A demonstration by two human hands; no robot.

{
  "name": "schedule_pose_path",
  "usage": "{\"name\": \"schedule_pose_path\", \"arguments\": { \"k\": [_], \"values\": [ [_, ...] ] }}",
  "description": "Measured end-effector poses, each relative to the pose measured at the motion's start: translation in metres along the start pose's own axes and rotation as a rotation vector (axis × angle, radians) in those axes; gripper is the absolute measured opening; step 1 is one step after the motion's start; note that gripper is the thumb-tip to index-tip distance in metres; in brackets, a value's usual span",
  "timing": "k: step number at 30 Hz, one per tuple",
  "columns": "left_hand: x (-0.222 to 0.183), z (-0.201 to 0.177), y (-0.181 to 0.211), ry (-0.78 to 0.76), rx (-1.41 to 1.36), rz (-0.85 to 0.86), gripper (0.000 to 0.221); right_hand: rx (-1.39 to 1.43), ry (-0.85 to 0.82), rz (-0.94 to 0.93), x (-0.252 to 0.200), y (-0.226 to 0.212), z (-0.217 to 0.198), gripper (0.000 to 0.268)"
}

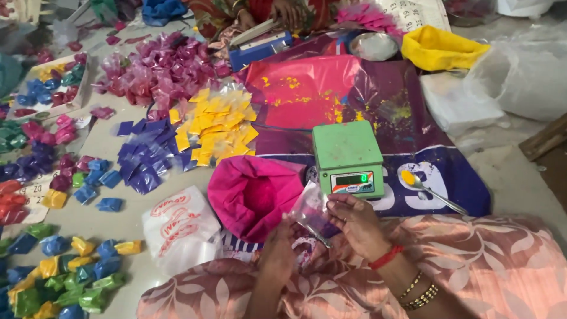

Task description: The person weighs colored powder on a digital scale and fills small plastic packets with it.

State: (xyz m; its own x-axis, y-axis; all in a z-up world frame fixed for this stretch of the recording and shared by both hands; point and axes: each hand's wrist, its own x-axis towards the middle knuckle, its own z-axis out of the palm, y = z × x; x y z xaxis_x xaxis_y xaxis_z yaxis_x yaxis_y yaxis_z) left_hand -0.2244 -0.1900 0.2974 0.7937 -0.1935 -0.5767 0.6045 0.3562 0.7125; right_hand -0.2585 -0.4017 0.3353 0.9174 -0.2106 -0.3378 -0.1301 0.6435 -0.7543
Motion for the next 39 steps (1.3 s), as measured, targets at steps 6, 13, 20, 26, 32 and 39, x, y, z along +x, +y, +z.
{"name": "schedule_pose_path", "arguments": {
  "k": [6, 13, 20, 26, 32, 39],
  "values": [
    [-0.019, 0.012, 0.004, -0.272, -0.183, 0.078, 0.028, 0.056, 0.054, -0.045, -0.008, 0.0, 0.015, 0.018],
    [-0.013, 0.013, 0.002, -0.142, -0.11, 0.2, 0.015, -0.02, 0.073, -0.029, -0.007, 0.008, 0.015, 0.021],
    [-0.017, 0.015, 0.011, -0.072, 0.031, 0.292, 0.014, -0.224, -0.022, -0.042, -0.018, -0.007, 0.027, 0.024],
    [-0.004, 0.008, 0.001, -0.101, -0.027, 0.289, 0.01, -0.449, -0.071, -0.03, -0.014, -0.022, 0.02, 0.024],
    [0.0, 0.006, -0.003, -0.12, -0.017, 0.257, 0.011, -0.6, -0.061, 0.017, -0.009, -0.027, 0.013, 0.025],
    [-0.041, 0.034, 0.021, 0.053, 0.673, 0.567, 0.044, -0.785, -0.034, -0.037, -0.02, -0.019, 0.03, 0.025]
  ]
}}
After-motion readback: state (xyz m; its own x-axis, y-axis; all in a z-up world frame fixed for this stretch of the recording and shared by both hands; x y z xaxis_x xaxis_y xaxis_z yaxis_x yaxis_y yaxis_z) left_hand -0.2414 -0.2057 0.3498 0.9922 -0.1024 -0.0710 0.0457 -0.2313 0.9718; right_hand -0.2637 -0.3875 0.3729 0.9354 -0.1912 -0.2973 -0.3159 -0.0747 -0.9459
